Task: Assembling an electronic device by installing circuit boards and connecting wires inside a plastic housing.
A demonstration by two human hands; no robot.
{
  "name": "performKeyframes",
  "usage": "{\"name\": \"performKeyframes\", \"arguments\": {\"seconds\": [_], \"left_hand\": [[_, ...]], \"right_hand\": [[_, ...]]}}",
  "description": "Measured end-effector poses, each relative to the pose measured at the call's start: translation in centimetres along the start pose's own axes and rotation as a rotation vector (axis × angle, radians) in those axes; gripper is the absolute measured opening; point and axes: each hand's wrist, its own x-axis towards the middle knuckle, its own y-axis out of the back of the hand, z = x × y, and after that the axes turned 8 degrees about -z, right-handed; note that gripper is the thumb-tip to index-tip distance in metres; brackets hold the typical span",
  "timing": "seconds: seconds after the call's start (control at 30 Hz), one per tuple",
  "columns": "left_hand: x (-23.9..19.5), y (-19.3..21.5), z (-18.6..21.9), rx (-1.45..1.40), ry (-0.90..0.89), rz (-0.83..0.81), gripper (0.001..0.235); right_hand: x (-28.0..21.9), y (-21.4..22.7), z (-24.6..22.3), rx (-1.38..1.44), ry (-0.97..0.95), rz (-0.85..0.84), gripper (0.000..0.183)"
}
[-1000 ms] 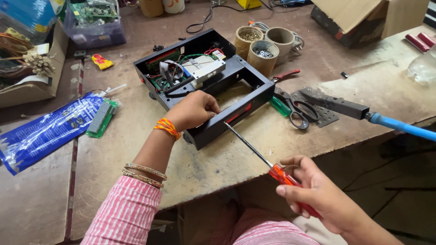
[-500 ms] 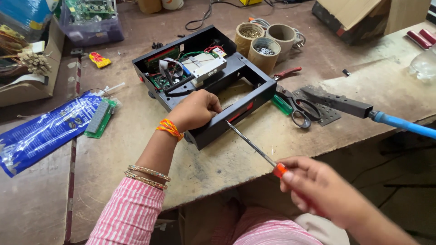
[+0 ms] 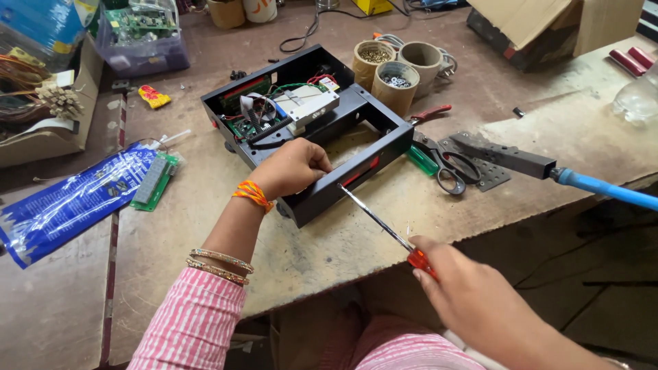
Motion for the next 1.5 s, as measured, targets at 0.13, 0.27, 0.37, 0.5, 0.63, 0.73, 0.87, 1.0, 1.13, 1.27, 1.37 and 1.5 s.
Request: {"name": "performKeyframes", "arguments": {"seconds": [0.13,0.27,0.37,0.5,0.63,0.73,0.87,1.0,1.13,1.27,1.37,1.5], "left_hand": [[-0.4,-0.6,0.3,-0.025,0.023,-0.002,0.016],[0.2,-0.2,-0.2,0.054,-0.043,0.076,0.018],[0.0,-0.4,-0.1,0.027,-0.041,0.045,0.018],[0.0,-0.4,-0.2,0.000,-0.022,0.026,0.016],[-0.1,-0.2,-0.1,-0.042,-0.015,-0.011,0.015],[0.0,-0.4,-0.5,-0.052,-0.012,-0.011,0.015],[0.2,-0.4,-0.5,-0.064,-0.017,-0.009,0.015],[0.3,-0.7,-0.6,-0.029,-0.035,0.000,0.015],[0.4,-0.4,-0.6,-0.015,-0.069,0.016,0.015],[0.1,-0.2,-0.3,-0.042,-0.027,-0.019,0.015],[0.2,-0.2,-0.3,-0.033,-0.020,-0.021,0.015],[0.1,-0.4,-0.5,-0.085,-0.006,-0.030,0.015]], "right_hand": [[0.1,-0.3,0.6,-0.006,0.205,0.065,0.044],[2.0,0.8,0.7,0.534,0.079,-0.094,0.046],[2.4,1.3,0.6,1.204,-0.395,-0.428,0.049],[2.4,1.4,1.1,1.722,-0.340,-0.511,0.050],[2.4,0.3,2.3,1.332,-0.091,-0.467,0.053],[2.5,1.7,-1.1,0.276,0.204,-0.152,0.060],[3.4,1.3,-0.7,0.026,0.086,-0.273,0.063],[4.5,1.4,1.9,0.954,-0.246,-0.568,0.061],[4.5,1.9,2.7,1.834,-0.187,-0.728,0.058],[4.2,2.3,0.1,1.210,-0.200,-0.561,0.064],[4.3,2.3,-1.2,0.713,-0.170,-0.483,0.073],[5.0,1.8,-1.9,0.442,-0.147,-0.453,0.070]]}}
